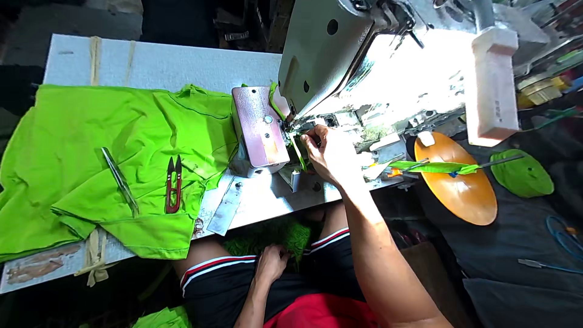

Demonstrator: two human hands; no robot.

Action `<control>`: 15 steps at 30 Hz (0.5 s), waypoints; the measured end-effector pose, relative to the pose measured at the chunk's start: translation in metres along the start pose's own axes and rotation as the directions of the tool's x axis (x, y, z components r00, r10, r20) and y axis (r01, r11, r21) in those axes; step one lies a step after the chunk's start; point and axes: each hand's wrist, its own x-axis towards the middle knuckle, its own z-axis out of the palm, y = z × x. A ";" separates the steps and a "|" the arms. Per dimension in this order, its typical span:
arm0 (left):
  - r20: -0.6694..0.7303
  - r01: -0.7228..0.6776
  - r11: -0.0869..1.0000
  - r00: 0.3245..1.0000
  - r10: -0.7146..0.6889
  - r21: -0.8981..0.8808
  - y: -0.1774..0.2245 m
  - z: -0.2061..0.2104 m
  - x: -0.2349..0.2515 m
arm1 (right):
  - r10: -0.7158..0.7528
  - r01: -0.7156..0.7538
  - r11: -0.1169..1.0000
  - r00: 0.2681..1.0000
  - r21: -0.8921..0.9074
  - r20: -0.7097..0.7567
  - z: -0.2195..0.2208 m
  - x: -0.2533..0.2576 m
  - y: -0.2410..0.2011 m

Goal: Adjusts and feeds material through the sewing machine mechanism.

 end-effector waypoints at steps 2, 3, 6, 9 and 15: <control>-0.004 -0.003 1.000 1.000 0.003 0.002 -0.001 0.001 0.000 | 0.002 -0.002 1.000 1.000 -0.001 0.000 0.000 0.000 -0.001; -0.007 -0.007 1.000 1.000 0.007 0.001 -0.001 0.001 0.000 | 0.000 0.000 1.000 1.000 -0.002 -0.001 0.000 0.000 -0.001; -0.010 -0.012 1.000 1.000 0.012 0.004 -0.002 0.002 0.001 | -0.013 0.013 1.000 1.000 -0.010 -0.010 0.000 -0.001 -0.001; -0.008 -0.014 1.000 1.000 0.014 0.001 -0.001 0.001 0.001 | -0.036 0.036 0.999 0.999 0.007 -0.019 0.000 -0.001 -0.001; -0.004 -0.014 1.000 1.000 0.014 -0.009 0.000 0.001 0.000 | -0.053 0.054 0.998 0.999 0.036 -0.003 0.000 -0.001 0.002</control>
